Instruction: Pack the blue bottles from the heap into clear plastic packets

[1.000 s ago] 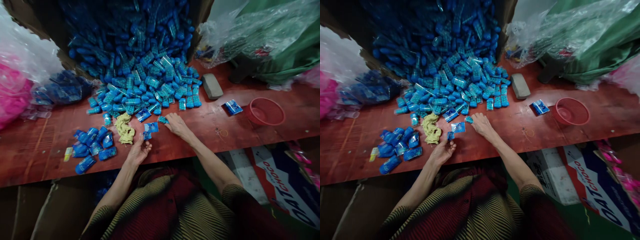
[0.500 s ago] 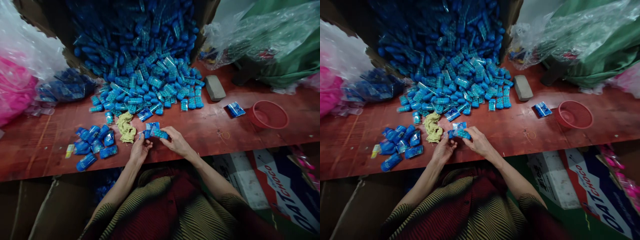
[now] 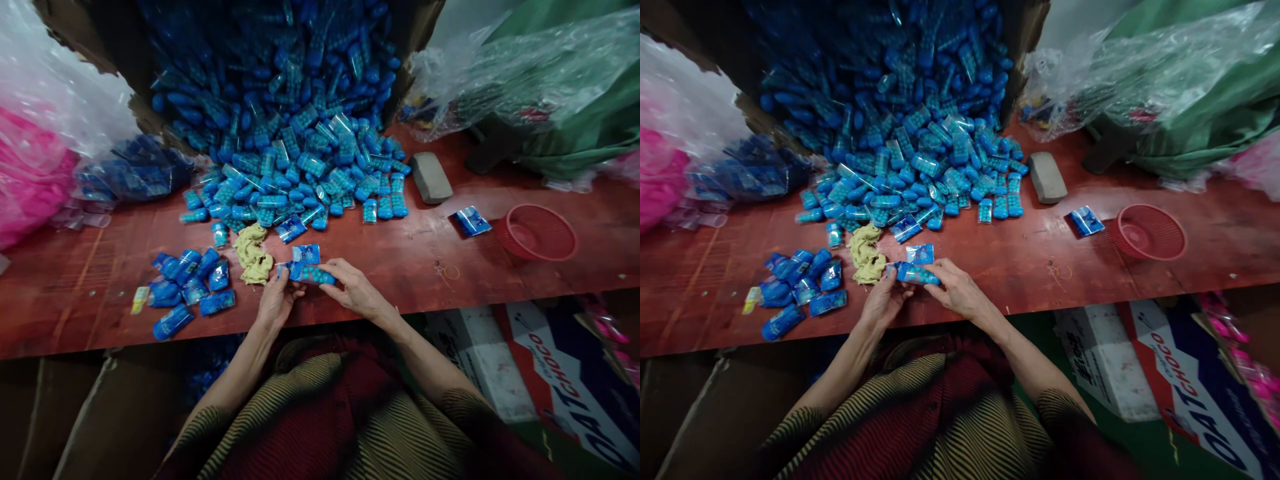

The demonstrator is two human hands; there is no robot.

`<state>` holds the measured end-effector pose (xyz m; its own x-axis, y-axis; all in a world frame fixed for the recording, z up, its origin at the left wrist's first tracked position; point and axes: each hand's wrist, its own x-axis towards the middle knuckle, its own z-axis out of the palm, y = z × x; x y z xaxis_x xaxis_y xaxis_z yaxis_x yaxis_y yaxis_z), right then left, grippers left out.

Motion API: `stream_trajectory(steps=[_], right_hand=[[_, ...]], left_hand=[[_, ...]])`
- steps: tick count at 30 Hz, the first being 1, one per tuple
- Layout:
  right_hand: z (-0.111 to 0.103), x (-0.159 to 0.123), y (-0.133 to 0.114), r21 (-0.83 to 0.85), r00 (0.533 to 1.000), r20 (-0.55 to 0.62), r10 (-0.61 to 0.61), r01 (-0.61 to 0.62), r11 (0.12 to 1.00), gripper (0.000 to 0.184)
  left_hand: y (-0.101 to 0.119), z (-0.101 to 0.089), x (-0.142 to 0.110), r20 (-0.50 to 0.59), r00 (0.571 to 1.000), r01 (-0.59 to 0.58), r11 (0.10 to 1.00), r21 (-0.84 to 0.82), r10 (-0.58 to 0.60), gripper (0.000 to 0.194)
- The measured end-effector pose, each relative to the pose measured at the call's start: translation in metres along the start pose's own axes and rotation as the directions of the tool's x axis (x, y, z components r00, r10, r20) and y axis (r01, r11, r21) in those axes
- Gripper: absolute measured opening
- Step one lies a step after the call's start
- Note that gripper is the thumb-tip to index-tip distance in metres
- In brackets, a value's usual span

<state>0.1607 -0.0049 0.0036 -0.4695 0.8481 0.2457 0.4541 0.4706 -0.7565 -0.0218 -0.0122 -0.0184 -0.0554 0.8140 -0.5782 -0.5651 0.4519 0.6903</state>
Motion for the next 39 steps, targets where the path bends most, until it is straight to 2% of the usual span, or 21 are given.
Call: stream_trajectory(steps=[4,12,14,18,20,23,27,31,36,39], right_hand=[[0.001,0.001,0.000,0.060,1.000,-0.021,0.014,-0.013,0.998,0.032],[0.009,-0.003,-0.001,-0.002,0.996,-0.082,0.034,-0.034,0.999,0.036],[0.010,-0.002,-0.002,0.040,0.993,-0.111,0.051,-0.047,0.998,0.035],[0.018,-0.001,0.002,0.226,0.972,-0.156,0.177,-0.140,0.964,0.032],[0.024,-0.002,0.006,0.255,0.964,-0.172,0.201,-0.154,0.955,0.032],[0.032,-0.006,0.010,0.147,0.971,-0.204,0.127,-0.098,0.984,0.035],[0.039,-0.013,0.010,-0.008,0.987,-0.153,0.043,-0.045,0.999,0.036],[0.047,-0.016,0.007,0.040,0.979,-0.201,0.027,-0.020,0.999,0.034],[0.059,-0.014,-0.002,0.234,0.917,-0.333,0.220,-0.145,0.961,0.032],[0.059,-0.013,-0.003,0.318,0.898,-0.324,0.297,-0.192,0.928,0.033]], left_hand=[[0.004,0.000,-0.001,-0.015,0.999,-0.030,0.999,0.012,0.031,0.032],[0.003,-0.001,-0.001,0.013,1.000,-0.011,1.000,-0.007,0.011,0.033],[0.003,0.000,0.000,0.006,1.000,-0.029,1.000,-0.007,0.029,0.034],[0.001,0.004,0.000,-0.048,0.996,-0.081,0.996,-0.021,0.080,0.031],[0.001,0.006,-0.001,-0.056,0.997,-0.058,0.998,-0.033,0.056,0.028],[0.000,0.009,-0.001,-0.020,0.999,0.027,0.997,-0.067,-0.029,0.023],[0.002,0.010,-0.003,-0.003,0.994,0.112,0.987,-0.111,-0.113,0.014],[0.003,0.015,-0.005,-0.028,0.991,0.123,0.985,-0.124,-0.127,0.012],[-0.002,0.024,-0.008,-0.008,1.000,-0.004,0.994,-0.110,0.003,0.019],[0.000,0.026,-0.009,0.007,0.999,0.046,0.992,-0.116,-0.046,0.011]])
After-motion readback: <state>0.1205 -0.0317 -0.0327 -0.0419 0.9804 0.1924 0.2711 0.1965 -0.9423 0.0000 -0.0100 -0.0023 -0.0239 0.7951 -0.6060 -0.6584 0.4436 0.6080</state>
